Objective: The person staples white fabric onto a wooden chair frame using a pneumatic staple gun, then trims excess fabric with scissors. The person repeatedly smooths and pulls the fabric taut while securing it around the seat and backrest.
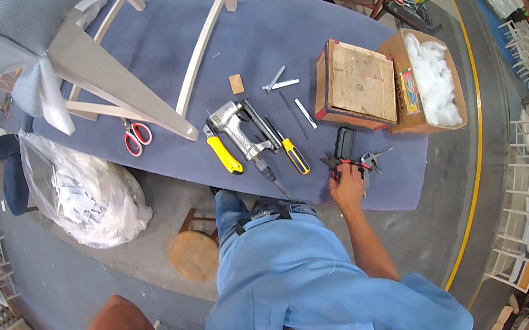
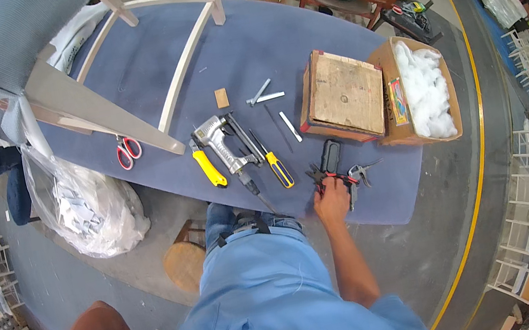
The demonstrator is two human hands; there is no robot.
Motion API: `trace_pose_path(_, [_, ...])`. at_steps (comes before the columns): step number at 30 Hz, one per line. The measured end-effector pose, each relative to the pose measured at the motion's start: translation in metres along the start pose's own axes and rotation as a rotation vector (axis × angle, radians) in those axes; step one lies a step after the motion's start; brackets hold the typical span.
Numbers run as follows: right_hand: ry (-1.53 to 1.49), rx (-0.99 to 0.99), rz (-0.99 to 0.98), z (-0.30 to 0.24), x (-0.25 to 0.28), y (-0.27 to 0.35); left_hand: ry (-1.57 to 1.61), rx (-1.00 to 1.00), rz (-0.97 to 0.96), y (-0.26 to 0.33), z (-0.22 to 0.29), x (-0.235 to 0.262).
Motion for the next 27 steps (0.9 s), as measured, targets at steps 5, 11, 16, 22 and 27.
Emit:
trace_pose_path(5, [-0.044, -0.05, -0.015, 0.019, -0.019, 0.013, 0.012, 0.006, 0.028, 0.024, 0.0, 0.012])
trace_pose_path(11, [-0.268, -0.079, 0.04, 0.022, -0.022, 0.016, 0.014, 0.336, 0.656, 0.155, -0.002, 0.01])
trace_pose_path(16, [-0.605, -0.241, 0.286, -0.001, 0.031, 0.035, -0.159, 1.63, 0.708, 0.395, -0.141, -0.12])
trace_pose_path(22, [-0.756, -0.043, 0.538, -0.061, 0.134, 0.023, -0.718, 2.012, 0.531, 0.387, -0.225, -0.222])
trace_pose_path(27, [-1.566, -0.089, 0.163, -0.056, 0.12, 0.0, -0.648, 2.031, 0.565, 0.398, -0.224, -0.218])
Point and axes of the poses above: each hand's wrist, its own y-axis away from the middle knuckle, its own x-axis out of the back of the hand, z = x × y, the point moved 1 cm from there along -y, towards the middle knuckle, and after that the axes turned 1 degree about z, right-handed, at the moved point
